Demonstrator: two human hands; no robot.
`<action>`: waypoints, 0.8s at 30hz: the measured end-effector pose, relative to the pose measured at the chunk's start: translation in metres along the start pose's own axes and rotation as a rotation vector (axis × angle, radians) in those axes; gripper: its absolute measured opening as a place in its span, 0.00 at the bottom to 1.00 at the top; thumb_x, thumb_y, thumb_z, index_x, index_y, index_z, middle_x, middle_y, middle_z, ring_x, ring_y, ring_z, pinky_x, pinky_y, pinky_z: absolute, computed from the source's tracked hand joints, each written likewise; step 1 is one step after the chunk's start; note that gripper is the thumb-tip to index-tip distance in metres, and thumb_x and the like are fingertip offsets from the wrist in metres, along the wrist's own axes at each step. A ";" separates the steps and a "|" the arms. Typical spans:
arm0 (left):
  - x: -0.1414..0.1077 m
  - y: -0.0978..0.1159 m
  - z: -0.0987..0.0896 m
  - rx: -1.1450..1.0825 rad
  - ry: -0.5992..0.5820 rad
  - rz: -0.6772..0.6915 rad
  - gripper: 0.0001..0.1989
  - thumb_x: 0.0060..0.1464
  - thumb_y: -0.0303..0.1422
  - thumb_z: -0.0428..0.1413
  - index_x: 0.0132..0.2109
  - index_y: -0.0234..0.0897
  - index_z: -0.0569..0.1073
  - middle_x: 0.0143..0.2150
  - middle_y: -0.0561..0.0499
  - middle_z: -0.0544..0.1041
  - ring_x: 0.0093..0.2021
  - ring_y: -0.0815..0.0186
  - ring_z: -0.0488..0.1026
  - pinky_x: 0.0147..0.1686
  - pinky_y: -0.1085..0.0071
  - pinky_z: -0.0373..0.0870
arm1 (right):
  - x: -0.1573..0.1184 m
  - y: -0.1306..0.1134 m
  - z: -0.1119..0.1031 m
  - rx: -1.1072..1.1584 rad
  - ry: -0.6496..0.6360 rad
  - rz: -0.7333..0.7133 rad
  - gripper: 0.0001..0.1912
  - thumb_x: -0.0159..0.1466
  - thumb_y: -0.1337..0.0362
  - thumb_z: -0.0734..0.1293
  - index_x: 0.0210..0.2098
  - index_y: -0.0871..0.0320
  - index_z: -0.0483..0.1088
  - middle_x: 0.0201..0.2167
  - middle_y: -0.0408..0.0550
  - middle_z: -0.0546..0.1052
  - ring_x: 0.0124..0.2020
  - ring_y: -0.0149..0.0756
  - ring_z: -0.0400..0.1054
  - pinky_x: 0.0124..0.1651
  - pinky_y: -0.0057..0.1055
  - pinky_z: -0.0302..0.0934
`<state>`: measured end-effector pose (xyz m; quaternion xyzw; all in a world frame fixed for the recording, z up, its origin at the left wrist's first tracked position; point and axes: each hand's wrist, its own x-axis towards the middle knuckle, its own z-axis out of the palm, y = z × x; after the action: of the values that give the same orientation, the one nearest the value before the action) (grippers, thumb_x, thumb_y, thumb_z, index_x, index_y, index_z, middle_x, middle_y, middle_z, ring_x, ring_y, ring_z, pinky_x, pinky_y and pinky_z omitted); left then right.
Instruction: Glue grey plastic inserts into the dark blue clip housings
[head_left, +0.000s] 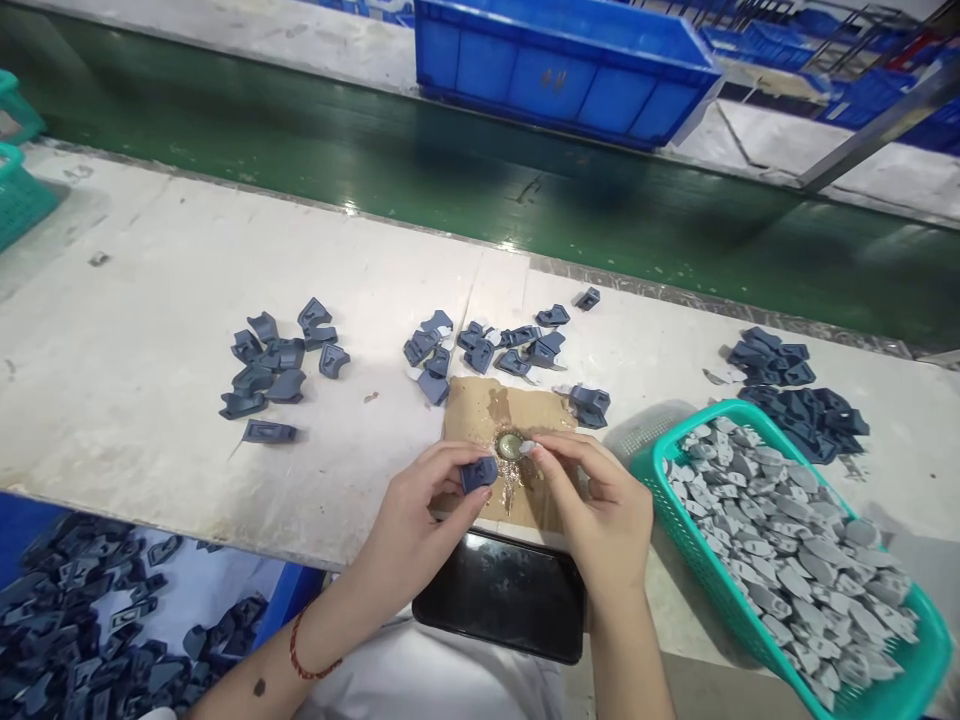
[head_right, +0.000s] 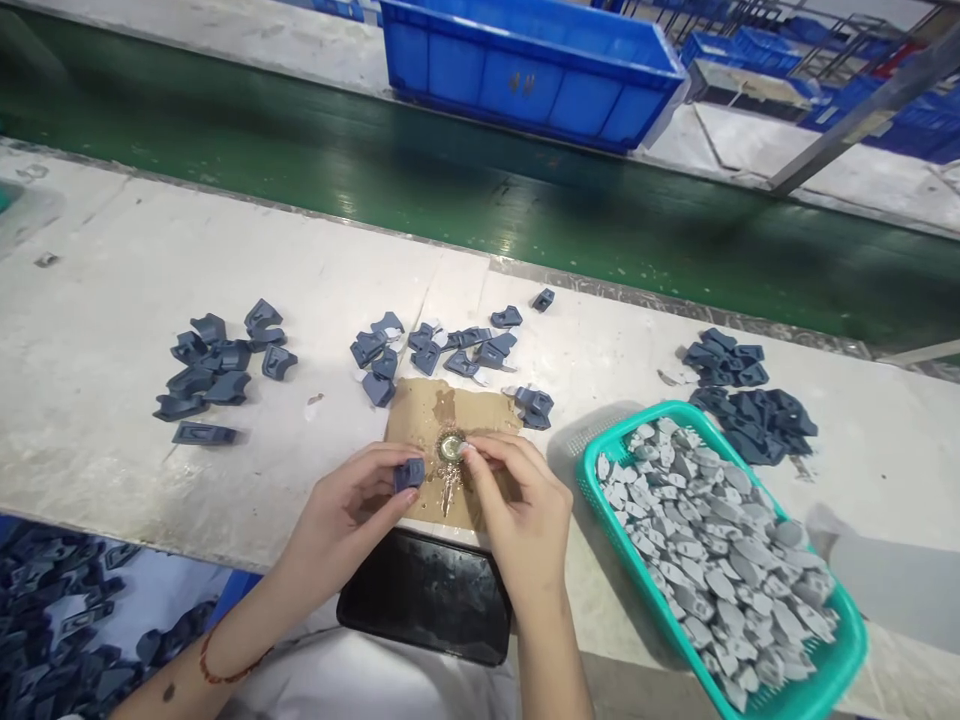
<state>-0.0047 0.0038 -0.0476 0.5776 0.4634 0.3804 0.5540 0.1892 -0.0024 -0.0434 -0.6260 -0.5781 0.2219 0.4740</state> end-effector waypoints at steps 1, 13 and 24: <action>0.000 0.001 0.000 0.010 -0.001 0.003 0.09 0.66 0.31 0.59 0.52 0.42 0.78 0.55 0.47 0.79 0.45 0.67 0.81 0.44 0.75 0.79 | 0.000 -0.001 -0.001 -0.022 -0.010 -0.025 0.04 0.69 0.65 0.73 0.40 0.51 0.82 0.41 0.44 0.85 0.44 0.36 0.79 0.50 0.33 0.71; 0.001 0.006 0.000 0.074 0.011 0.017 0.14 0.66 0.30 0.60 0.57 0.45 0.78 0.51 0.51 0.81 0.40 0.70 0.79 0.39 0.78 0.78 | -0.001 -0.003 0.000 -0.116 -0.070 -0.136 0.05 0.70 0.69 0.71 0.43 0.53 0.80 0.42 0.43 0.84 0.45 0.33 0.78 0.52 0.29 0.69; 0.001 0.012 -0.001 0.018 0.060 0.099 0.13 0.59 0.26 0.67 0.49 0.45 0.81 0.50 0.52 0.86 0.51 0.65 0.82 0.49 0.74 0.80 | -0.007 -0.002 0.002 -0.066 0.087 0.150 0.03 0.68 0.61 0.73 0.38 0.51 0.81 0.37 0.41 0.84 0.38 0.33 0.77 0.42 0.29 0.69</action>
<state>-0.0036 0.0053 -0.0362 0.5929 0.4542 0.4205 0.5151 0.1850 -0.0089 -0.0447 -0.6920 -0.5154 0.2102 0.4597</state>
